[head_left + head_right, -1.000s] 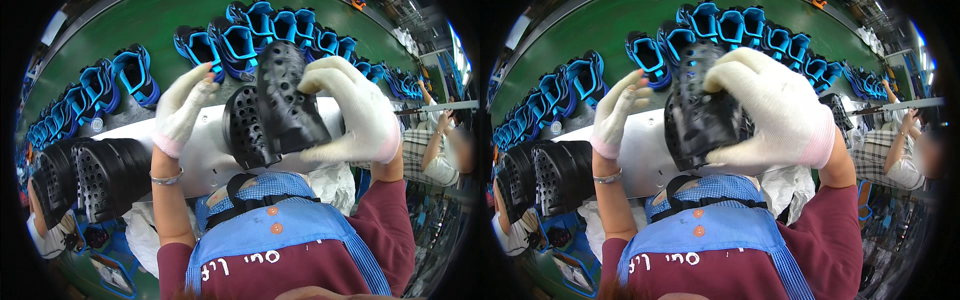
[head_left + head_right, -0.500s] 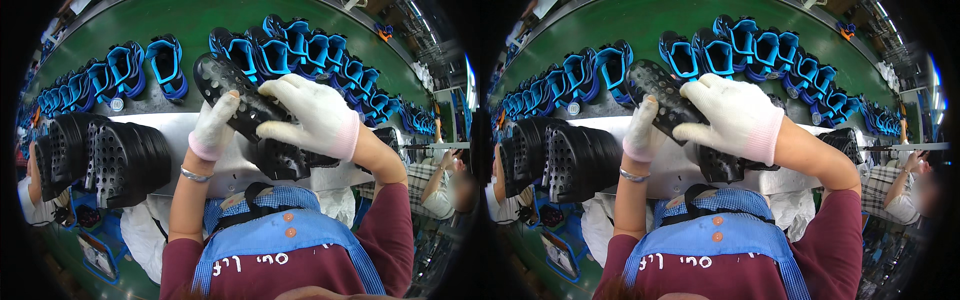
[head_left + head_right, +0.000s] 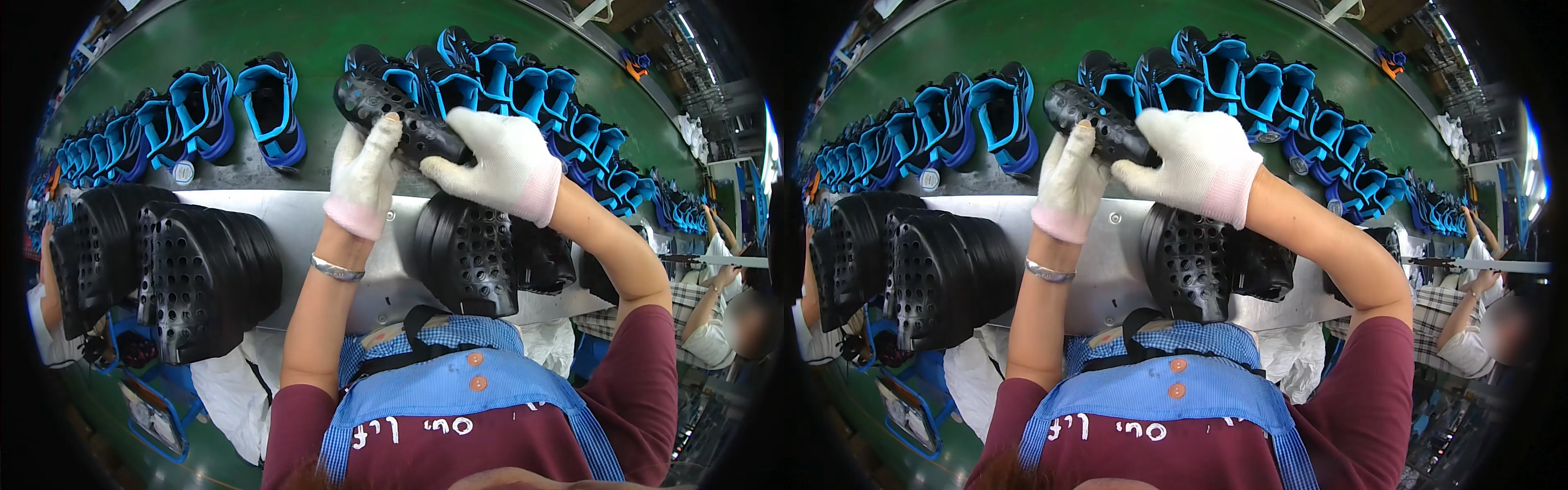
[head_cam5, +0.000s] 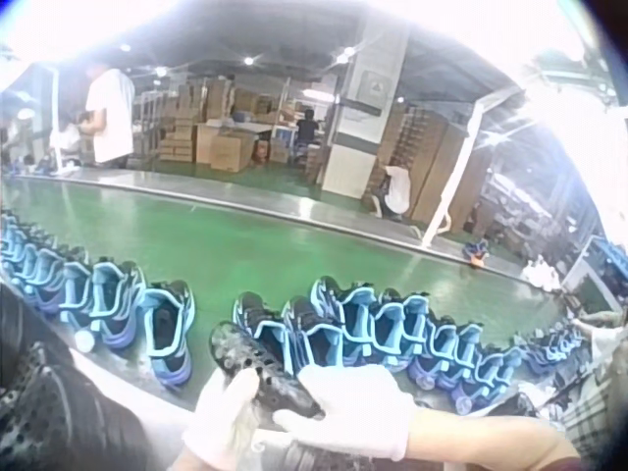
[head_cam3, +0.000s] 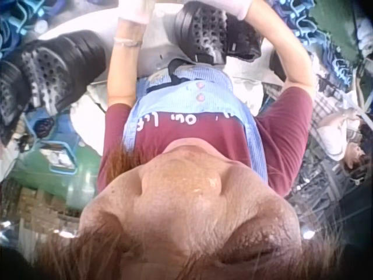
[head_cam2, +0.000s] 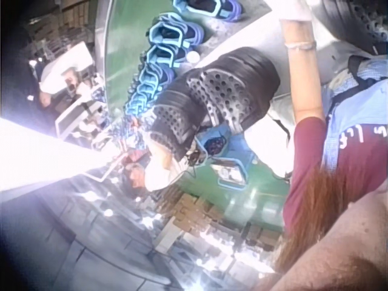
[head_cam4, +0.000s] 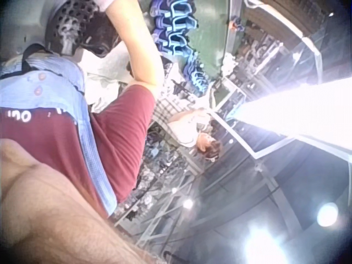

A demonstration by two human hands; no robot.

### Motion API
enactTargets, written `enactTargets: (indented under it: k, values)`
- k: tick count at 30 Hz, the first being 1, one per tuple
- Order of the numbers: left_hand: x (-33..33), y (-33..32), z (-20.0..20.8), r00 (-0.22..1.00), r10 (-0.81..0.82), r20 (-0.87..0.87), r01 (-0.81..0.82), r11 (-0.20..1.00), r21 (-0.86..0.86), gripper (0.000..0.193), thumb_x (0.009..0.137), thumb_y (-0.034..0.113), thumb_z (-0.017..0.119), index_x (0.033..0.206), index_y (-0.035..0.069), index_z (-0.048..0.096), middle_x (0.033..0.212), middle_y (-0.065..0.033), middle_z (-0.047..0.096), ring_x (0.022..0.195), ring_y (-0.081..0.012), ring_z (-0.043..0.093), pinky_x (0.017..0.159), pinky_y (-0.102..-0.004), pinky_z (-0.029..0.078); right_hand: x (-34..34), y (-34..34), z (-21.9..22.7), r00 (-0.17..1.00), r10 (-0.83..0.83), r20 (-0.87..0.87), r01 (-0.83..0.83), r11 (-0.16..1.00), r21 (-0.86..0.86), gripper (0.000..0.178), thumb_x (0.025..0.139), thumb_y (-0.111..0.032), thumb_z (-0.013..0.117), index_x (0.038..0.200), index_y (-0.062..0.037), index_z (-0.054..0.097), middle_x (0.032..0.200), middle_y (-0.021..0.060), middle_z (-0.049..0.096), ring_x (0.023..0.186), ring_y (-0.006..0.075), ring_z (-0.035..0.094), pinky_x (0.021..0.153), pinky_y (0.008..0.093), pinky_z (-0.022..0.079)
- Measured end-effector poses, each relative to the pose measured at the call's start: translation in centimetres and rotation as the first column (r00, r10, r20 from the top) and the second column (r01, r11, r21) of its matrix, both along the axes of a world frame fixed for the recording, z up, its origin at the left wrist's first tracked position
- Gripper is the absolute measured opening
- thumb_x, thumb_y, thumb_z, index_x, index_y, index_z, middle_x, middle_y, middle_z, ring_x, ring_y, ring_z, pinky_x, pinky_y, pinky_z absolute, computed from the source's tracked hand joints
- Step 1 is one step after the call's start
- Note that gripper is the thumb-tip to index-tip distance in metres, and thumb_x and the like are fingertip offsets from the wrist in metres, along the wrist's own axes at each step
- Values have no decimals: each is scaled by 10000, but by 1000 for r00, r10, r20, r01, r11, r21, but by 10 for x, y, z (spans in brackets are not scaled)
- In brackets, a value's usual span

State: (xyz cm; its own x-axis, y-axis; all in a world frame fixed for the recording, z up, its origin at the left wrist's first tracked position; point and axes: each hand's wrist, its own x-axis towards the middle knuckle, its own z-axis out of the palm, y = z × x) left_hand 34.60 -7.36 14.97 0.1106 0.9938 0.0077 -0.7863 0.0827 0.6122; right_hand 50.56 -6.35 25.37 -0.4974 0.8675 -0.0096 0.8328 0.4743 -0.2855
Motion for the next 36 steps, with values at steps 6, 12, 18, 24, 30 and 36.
enactTargets:
  k: [6,12,18,24,30,36]
  values:
    - [-6,13,-12,950,-207,-233,186,976,-110,407,992,341,577,1222,7,550,1137,-85,616,1011,-206,627,837,-381,562,13,23,-5,982,-121,-149,78,961,-264,457,789,-464,652,770,-8,673,653,153,651,620,274,670,619,352,530]
    - [-13,21,-38,302,312,-901,83,933,351,405,851,266,680,1188,45,638,1221,-181,586,1078,-318,609,939,-383,487,25,75,-2,989,-139,49,147,899,-412,585,788,-559,624,857,14,722,691,147,641,676,231,629,666,342,501]
    - [-15,38,-69,99,441,-892,51,893,447,336,842,208,672,1141,59,637,1216,-124,608,1091,-341,593,936,-420,493,-11,119,-2,973,-22,229,93,948,-305,597,792,-552,622,768,40,696,591,126,594,572,209,599,573,340,496]
    - [-16,49,-76,34,502,-864,17,864,503,254,842,161,691,1075,59,682,1115,-139,661,999,-332,646,874,-384,525,-50,134,-48,962,-69,265,145,949,-280,516,815,-468,585,731,29,695,605,153,655,552,238,669,651,330,562]
    - [-21,58,-77,49,441,-896,8,897,442,237,842,197,686,1053,89,699,1102,-113,669,959,-309,659,858,-384,529,-86,147,-91,922,-61,383,143,971,-190,369,852,-335,555,953,-33,741,1000,226,699,923,371,686,824,410,554]
    - [-24,115,-57,-348,-77,-934,325,925,-197,321,847,351,621,1078,146,711,1097,-150,685,998,-327,657,882,-406,527,-97,193,-155,943,-83,323,128,984,-121,234,781,-83,655,992,-37,743,1030,196,711,973,331,693,829,398,560]
